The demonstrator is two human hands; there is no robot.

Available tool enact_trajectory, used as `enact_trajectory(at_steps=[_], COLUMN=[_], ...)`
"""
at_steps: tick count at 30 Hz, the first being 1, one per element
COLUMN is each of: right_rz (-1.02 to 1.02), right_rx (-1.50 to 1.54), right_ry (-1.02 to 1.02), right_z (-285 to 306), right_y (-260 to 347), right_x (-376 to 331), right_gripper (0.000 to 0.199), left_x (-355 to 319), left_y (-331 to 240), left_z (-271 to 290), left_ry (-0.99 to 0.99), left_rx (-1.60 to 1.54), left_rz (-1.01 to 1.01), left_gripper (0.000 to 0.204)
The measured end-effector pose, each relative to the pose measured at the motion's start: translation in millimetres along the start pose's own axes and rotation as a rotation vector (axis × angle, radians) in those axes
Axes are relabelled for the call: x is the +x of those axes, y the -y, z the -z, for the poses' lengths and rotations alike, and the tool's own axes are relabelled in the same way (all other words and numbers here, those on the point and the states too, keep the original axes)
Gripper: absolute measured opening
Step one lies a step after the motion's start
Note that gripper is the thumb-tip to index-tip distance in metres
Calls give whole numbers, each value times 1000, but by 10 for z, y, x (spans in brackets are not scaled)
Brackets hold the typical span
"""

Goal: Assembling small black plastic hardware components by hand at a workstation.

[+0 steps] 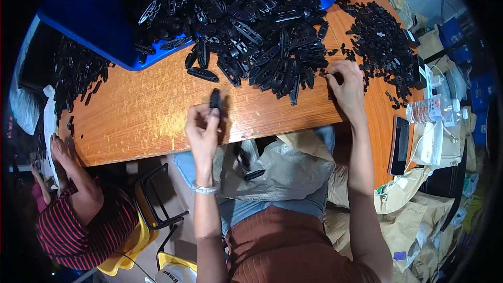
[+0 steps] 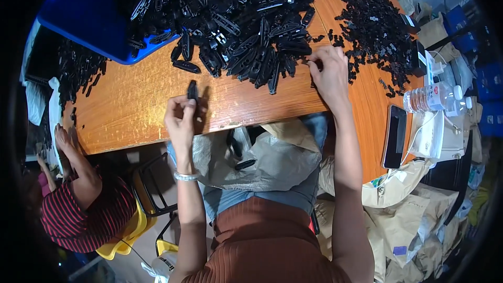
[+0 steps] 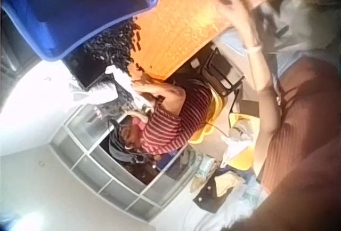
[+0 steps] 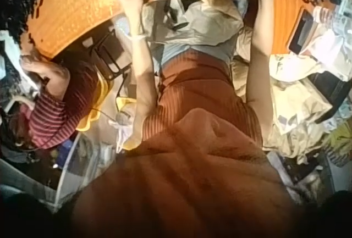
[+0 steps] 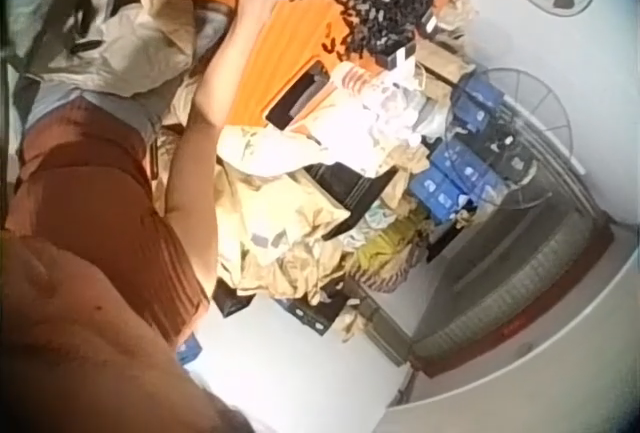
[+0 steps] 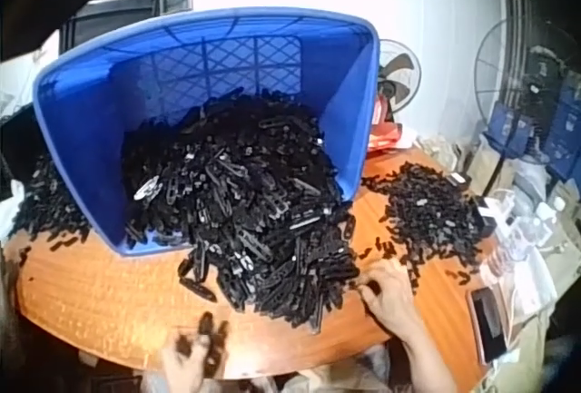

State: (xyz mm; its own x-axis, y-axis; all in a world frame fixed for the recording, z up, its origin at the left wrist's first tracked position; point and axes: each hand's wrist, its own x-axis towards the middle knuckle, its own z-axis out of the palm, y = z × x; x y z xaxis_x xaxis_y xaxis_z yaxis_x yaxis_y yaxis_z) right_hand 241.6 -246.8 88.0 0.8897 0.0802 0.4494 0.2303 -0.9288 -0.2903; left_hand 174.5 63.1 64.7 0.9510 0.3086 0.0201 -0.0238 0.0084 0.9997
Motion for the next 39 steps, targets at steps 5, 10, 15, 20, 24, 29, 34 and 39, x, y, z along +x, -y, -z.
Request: enact_trajectory(at_steps=[5,10,15,20,24,29,34,39], right_rz=[-207,-294,-398,-63,54,-130,51,215], right_rx=[773,1339,1462,1259,1064,1239,1041,779], right_ry=[-174,35,213,144,135,172,163,58], right_z=[-36,45,155,112,120,150,113,116], right_y=[216,863,1199,1196,1155,1188,1108,1118], right_x=[-144,-367,-523,-528,-563,-603,-606,-613], right_gripper=[9,18,19,16,15,15,15,18], left_x=[-236,-345,-418,-470,-487,-486,-504,-503], left_y=[-118,-210,-292,-382,-439,-479,-471,-442], left_z=[-255,-321,-353,-318,-278,-270,-258,-274], left_ry=[159,224,300,374,402,432,496,428], left_rx=[-115,-168,-177,-190,-234,-272,-277,-274], left_rz=[20,111,88,97,187,213,262,239], left_gripper=[20,23,27,26,25,24,24,19])
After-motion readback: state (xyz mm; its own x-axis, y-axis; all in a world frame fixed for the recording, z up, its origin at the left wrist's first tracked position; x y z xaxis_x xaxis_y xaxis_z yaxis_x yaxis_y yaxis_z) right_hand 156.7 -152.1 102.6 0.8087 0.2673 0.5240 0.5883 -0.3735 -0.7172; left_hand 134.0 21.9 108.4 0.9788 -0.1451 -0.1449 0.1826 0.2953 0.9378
